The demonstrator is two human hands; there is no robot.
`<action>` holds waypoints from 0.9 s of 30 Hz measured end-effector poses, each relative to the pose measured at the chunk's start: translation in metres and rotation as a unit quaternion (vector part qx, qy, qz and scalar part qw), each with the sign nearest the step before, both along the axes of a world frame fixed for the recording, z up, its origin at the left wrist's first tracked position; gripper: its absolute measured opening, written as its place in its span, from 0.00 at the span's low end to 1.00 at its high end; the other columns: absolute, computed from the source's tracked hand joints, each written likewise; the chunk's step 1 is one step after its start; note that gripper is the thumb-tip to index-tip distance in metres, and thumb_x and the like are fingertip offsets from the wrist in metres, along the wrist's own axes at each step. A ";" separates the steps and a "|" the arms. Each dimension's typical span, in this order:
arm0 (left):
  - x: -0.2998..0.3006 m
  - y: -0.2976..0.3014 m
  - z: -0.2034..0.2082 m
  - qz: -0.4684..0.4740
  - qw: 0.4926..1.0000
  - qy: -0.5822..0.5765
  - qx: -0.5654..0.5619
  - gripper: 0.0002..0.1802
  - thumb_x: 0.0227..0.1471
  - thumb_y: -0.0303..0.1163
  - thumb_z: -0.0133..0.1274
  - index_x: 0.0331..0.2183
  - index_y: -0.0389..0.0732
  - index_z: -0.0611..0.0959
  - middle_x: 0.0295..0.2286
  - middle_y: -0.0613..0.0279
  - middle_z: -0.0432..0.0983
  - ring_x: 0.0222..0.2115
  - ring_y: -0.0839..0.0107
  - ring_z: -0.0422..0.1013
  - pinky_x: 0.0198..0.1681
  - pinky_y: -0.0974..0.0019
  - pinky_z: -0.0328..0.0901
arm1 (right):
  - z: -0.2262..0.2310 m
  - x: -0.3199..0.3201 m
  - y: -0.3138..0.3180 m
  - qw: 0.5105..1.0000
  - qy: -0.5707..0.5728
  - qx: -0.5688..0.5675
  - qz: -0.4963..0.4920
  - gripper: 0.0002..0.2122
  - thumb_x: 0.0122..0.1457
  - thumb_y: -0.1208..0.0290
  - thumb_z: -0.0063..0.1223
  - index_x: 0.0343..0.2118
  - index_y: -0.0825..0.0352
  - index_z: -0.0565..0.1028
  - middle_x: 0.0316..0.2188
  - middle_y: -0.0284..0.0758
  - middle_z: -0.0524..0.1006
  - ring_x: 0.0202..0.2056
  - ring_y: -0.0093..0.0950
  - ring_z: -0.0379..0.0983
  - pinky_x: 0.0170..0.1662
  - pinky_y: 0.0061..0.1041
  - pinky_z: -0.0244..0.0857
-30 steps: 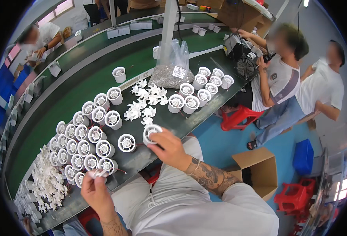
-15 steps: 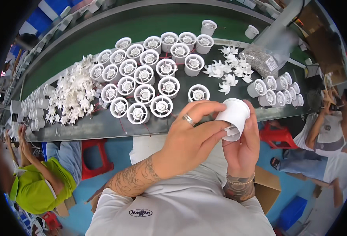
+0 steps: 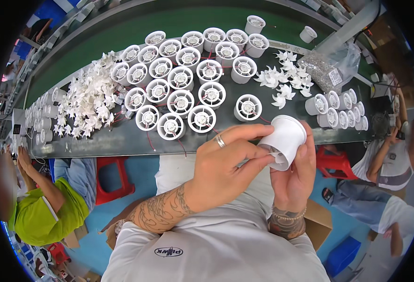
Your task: Assembling white plastic circular components by inserting internal parts into housings at a production line station.
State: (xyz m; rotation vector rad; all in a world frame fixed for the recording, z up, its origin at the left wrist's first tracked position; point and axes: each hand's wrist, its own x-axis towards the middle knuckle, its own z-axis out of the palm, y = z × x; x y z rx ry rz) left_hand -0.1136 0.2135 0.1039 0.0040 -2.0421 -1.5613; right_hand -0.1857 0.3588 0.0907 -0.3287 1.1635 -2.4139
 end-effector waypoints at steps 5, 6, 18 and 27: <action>0.001 0.002 -0.004 -0.021 0.990 -0.028 0.133 0.12 0.41 0.16 0.63 0.23 0.35 0.74 0.41 0.47 0.75 0.39 0.64 0.76 0.41 0.67 0.73 | -0.009 -0.003 0.011 1.000 0.023 0.007 0.015 0.25 0.62 0.63 0.51 0.57 0.71 0.59 0.52 0.45 0.68 0.52 0.36 0.69 0.54 0.36 0.65; 0.000 0.001 -0.003 -0.020 0.990 -0.030 0.134 0.12 0.41 0.16 0.63 0.23 0.35 0.74 0.41 0.47 0.75 0.39 0.64 0.76 0.41 0.67 0.73 | -0.012 -0.003 0.013 0.999 0.041 0.006 0.026 0.25 0.62 0.64 0.52 0.56 0.71 0.59 0.51 0.46 0.69 0.52 0.36 0.69 0.54 0.36 0.65; -0.009 -0.013 -0.004 -0.035 0.992 -0.092 -0.075 0.19 0.36 0.24 0.68 0.22 0.39 0.70 0.33 0.55 0.75 0.30 0.68 0.74 0.32 0.71 0.69 | -0.011 -0.010 0.008 0.992 -0.110 -0.014 0.056 0.20 0.66 0.63 0.43 0.55 0.70 0.61 0.51 0.43 0.69 0.51 0.34 0.69 0.53 0.35 0.65; -0.006 -0.007 -0.002 -0.043 0.989 -0.055 -0.128 0.16 0.37 0.26 0.66 0.27 0.38 0.73 0.26 0.61 0.70 0.23 0.62 0.71 0.25 0.63 0.67 | -0.018 0.000 0.018 0.980 -0.174 0.022 0.090 0.17 0.60 0.69 0.55 0.50 0.67 0.66 0.43 0.37 0.74 0.44 0.29 0.73 0.46 0.29 0.70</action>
